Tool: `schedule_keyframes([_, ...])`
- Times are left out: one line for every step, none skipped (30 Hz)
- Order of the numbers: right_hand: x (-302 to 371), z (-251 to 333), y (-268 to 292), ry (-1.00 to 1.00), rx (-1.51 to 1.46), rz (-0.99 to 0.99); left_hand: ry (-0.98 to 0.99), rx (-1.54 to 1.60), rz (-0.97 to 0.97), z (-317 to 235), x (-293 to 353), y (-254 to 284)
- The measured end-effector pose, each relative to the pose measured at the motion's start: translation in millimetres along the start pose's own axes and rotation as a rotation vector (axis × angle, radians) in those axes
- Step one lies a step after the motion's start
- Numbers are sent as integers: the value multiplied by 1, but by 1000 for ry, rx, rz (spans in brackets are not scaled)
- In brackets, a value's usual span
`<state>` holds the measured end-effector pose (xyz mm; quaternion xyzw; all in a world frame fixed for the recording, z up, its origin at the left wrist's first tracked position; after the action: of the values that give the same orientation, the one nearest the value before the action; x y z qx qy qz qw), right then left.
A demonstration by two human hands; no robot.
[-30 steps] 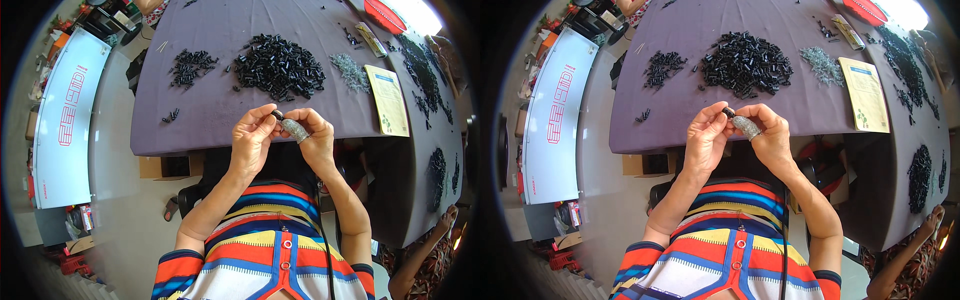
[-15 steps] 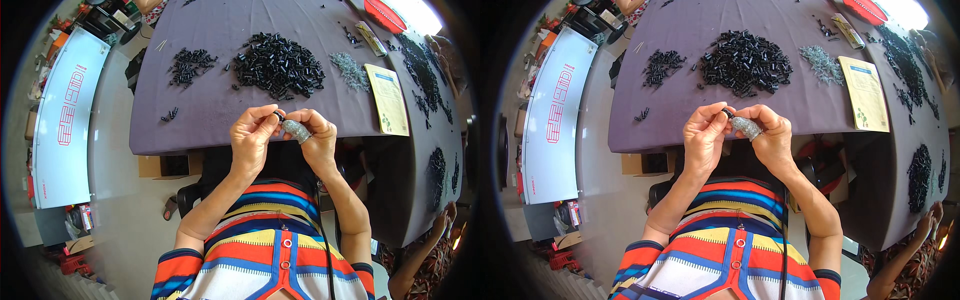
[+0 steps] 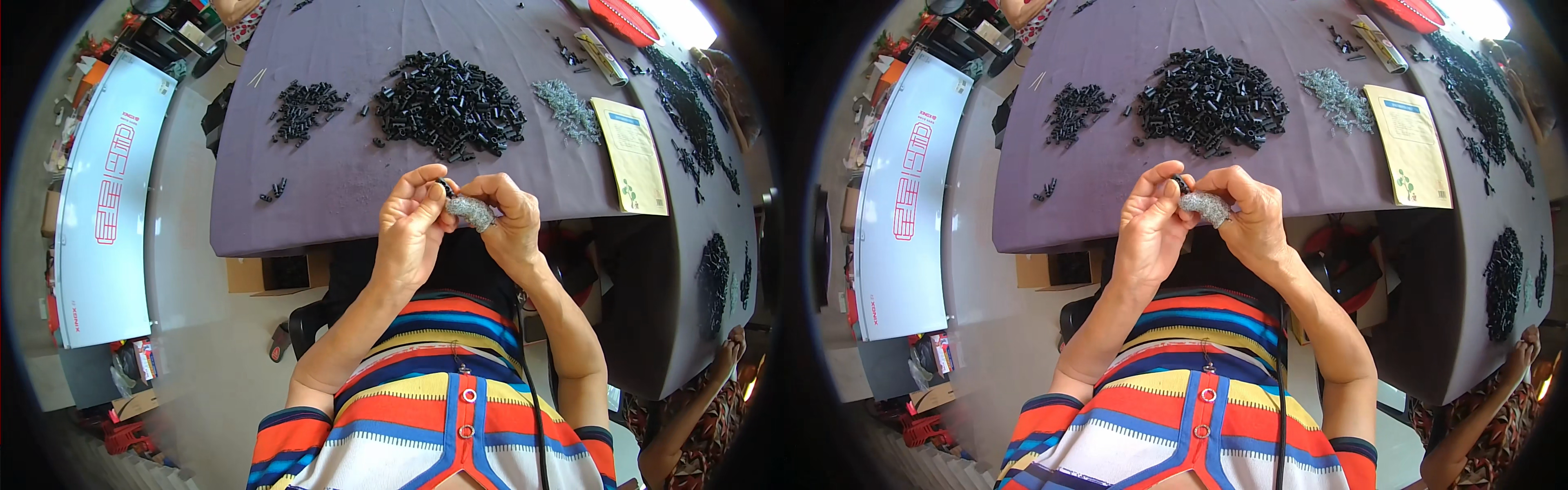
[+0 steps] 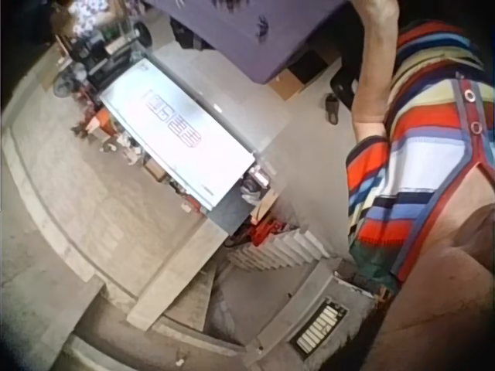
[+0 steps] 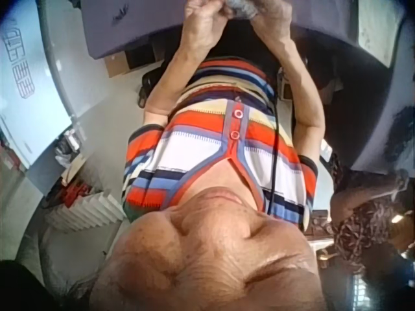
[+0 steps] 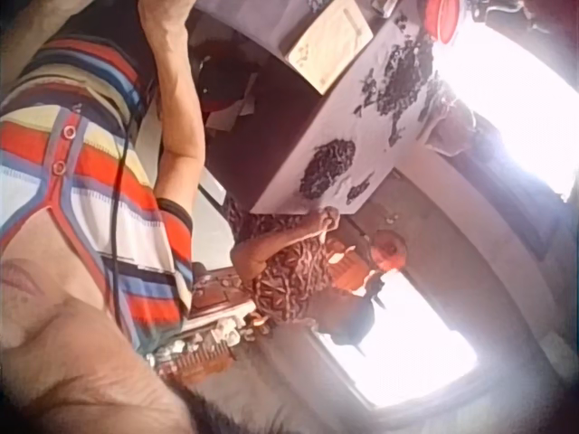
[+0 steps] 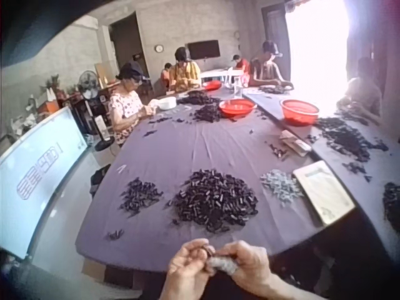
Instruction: The person assembles small plastic components together by hand and sorts the plastic pieces into piles on the table.
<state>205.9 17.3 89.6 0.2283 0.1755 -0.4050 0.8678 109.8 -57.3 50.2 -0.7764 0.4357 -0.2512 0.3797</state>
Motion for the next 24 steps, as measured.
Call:
schedule_keyframes([1, -5, -2, -23, -51, 8, 78, 62, 1, 4, 0, -1])
schedule_keyframes([2, -8, -3, -46, -101, 15, 77, 62, 1, 4, 0, -1])
schedule_keyframes([2, -8, -1, -46, -102, 15, 100, 64, 6, 6, 0, -1])
schedule_keyframes([2, -5, 0, -44, -68, 19, 126, 67, 12, 8, 1, -1])
schedule_keyframes([2, -4, 1, -42, -35, 24, 129, 67, 12, 8, 1, 0])
schedule_keyframes([3, -6, 0, -43, -33, 22, 140, 68, 25, 8, 1, 2])
schedule_keyframes([4, -8, 0, -19, 0, 3, 151, 69, 38, 8, 1, 2])
schedule_keyframes([4, -8, 1, 5, 34, -15, 153, 69, 39, 8, 0, 1])
schedule_keyframes([4, -8, 3, 4, 36, -18, 139, 58, 19, 8, -1, 0])
schedule_keyframes([3, -5, 2, 18, 66, 20, 121, 45, -5, 6, 0, 2])
schedule_keyframes([2, -1, 0, 32, 97, 57, 120, 43, -7, 5, 0, 4])
schedule_keyframes([0, 2, 0, 31, 95, 58, 126, 44, 15, 4, 1, 7])
schedule_keyframes([-2, 8, -2, 59, 89, 72, 135, 45, 40, 4, 1, 8])
schedule_keyframes([-3, 12, -4, 87, 84, 86, 137, 45, 39, 4, 2, 8])
schedule_keyframes([-3, 10, -5, 75, 76, 116, 135, 43, 45, 3, 2, 8])
schedule_keyframes([-3, 10, -4, 71, 77, 115, 134, 41, 51, 4, 2, 7])
schedule_keyframes([-4, 9, -5, 36, 38, 149, 137, 42, 50, 5, 3, 7])
schedule_keyframes([-5, 7, -7, 0, -2, 182, 137, 26, 92, 5, 3, 4])
schedule_keyframes([-4, 5, -9, 7, -30, 240, 137, 10, 135, 6, 4, 2])
schedule_keyframes([-3, 3, -10, 5, -30, 239, 140, 11, 134, 6, 5, 3])
schedule_keyframes([-2, 2, -10, 31, -18, 230, 171, 28, 118, 8, 6, 6])
schedule_keyframes([-1, 2, -11, 57, -7, 221, 201, 46, 100, 11, 6, 9])
schedule_keyframes([-1, 2, -11, 57, -7, 222, 201, 46, 99, 11, 6, 9])
schedule_keyframes([-1, 1, -11, 30, -2, 234, 231, 67, 63, 13, 5, 12])
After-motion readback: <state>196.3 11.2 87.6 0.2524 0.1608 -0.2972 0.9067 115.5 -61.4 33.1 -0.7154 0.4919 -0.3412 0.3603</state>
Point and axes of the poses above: each hand's wrist, its own x-axis away from the middle knuckle, its own y-axis out of the back of the hand, z = x × y, the point moved 7 cm from there along -x, towards the middle knuckle, and after that the axes turned 5 degrees about x, right-handed, at the moved point
